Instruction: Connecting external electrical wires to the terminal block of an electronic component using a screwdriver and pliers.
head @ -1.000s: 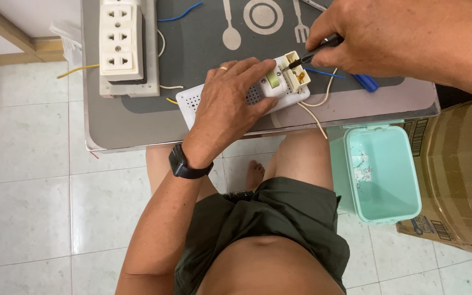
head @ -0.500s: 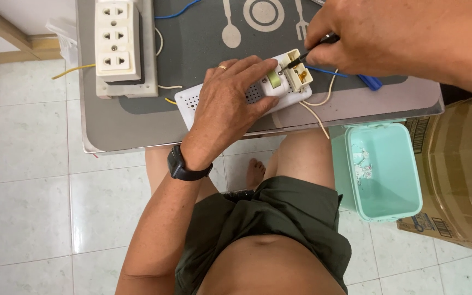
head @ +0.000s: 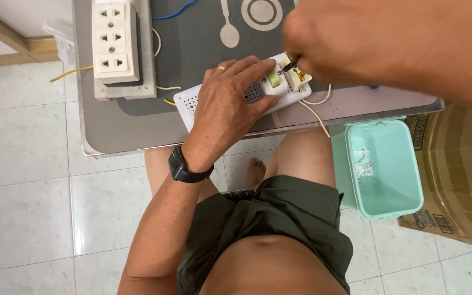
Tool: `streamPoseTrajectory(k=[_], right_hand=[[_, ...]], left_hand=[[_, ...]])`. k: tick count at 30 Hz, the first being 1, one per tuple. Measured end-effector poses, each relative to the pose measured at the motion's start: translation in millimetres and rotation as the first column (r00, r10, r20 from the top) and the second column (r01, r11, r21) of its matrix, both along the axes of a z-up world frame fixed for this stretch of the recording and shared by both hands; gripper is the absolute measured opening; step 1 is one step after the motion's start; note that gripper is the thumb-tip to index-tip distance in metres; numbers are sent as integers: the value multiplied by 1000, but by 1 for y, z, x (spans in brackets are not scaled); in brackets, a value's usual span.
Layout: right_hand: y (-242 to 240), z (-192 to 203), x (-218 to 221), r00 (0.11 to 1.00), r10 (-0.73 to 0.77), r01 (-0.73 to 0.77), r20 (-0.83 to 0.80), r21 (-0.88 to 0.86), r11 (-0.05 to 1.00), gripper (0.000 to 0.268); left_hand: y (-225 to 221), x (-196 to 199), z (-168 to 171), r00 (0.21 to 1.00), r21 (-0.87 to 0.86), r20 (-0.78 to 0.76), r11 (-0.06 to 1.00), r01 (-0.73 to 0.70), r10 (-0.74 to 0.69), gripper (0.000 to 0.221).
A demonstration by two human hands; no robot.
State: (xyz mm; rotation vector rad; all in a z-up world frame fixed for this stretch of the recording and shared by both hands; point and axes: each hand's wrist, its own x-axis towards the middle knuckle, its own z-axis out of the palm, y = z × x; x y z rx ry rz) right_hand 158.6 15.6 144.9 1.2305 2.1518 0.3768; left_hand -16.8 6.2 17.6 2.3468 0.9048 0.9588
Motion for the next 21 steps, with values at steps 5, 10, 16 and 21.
streamPoseTrajectory(k=[5,10,16,21], right_hand=[[4,-10,-4,927,295,-329,233,125,936,42],[61,-81,28,989,48,-40,-143,53,998,18],[42,-24,-9,997,-71,76,40,-169,983,26],[42,-38,-7,971,82,-96,227,54,994,19]], left_hand=[[-1,1,2,1000,-13,15,1000,5,-4,44],[2,3,-1,1000,17,-28,1000,-2,3,42],[5,2,2,1000,31,-29,1000,3,-2,41],[6,1,2,999,17,-40,1000,21,-20,42]])
